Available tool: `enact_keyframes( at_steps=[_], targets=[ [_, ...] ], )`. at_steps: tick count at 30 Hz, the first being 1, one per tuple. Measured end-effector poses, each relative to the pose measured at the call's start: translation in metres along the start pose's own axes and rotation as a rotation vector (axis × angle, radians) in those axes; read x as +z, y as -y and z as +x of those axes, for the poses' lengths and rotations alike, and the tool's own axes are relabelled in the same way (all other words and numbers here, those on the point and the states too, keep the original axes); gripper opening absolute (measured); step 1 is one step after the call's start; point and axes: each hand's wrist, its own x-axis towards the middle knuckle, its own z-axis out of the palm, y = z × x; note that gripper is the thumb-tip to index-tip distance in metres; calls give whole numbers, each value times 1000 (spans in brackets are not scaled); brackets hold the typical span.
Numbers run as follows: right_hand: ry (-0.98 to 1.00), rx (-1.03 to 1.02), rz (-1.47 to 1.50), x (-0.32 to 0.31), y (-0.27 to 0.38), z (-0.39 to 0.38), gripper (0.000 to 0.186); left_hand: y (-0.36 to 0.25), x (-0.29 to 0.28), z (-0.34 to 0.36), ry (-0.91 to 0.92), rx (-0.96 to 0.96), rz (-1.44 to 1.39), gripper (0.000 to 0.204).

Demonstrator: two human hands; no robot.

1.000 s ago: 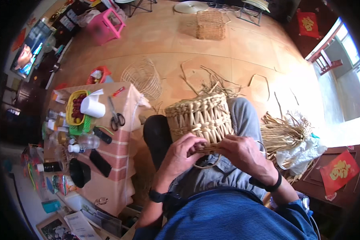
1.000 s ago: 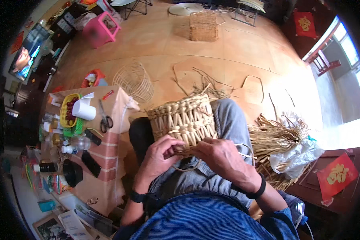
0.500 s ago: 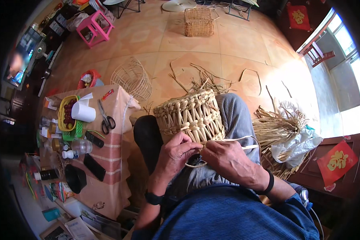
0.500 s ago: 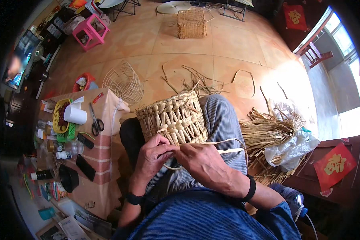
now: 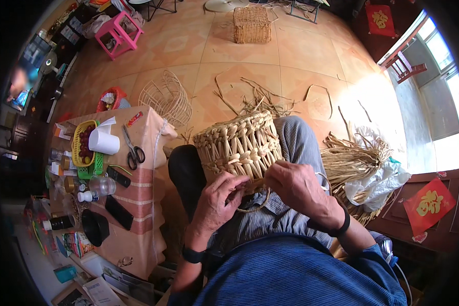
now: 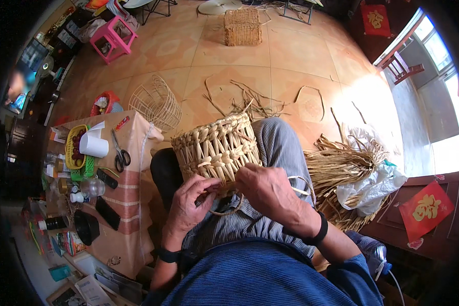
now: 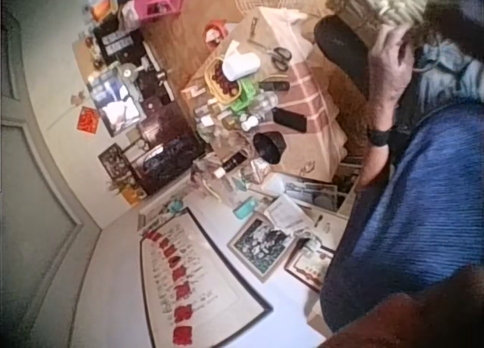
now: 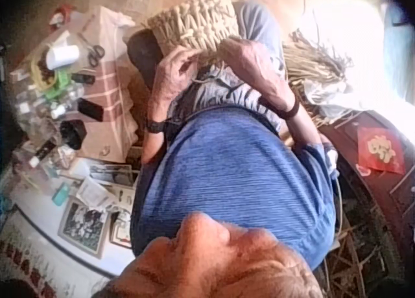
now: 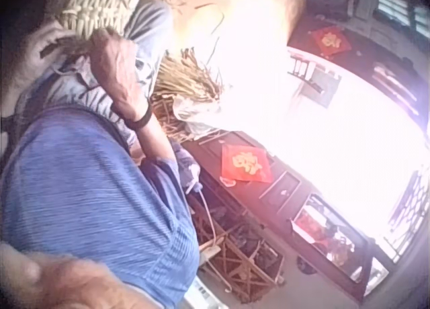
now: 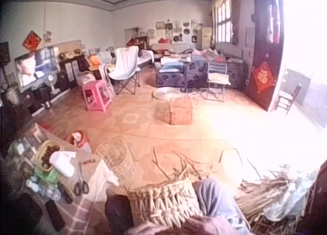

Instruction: Weaving a small basket from straw or wicker strands.

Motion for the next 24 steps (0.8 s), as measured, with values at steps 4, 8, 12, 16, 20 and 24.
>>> enact_keyframes(
  at_steps=[4,8,12,16,20,24],
  targets=[
    [-33,86,38,2,-11,11,21,-15,-2,9,99,125,242,51],
    [-40,105,-44,6,-9,24,26,-15,-1,3,101,197,422,57],
    [-31,63,-90,12,-9,28,30,-3,6,-10,111,258,555,48],
    [-2,80,-88,6,-2,29,24,-5,20,-9,52,312,642,52],
    [19,91,-33,-4,12,29,16,6,41,-10,-23,299,724,45],
    [-45,32,37,2,17,25,12,2,42,-4,23,188,700,42]
  ],
)
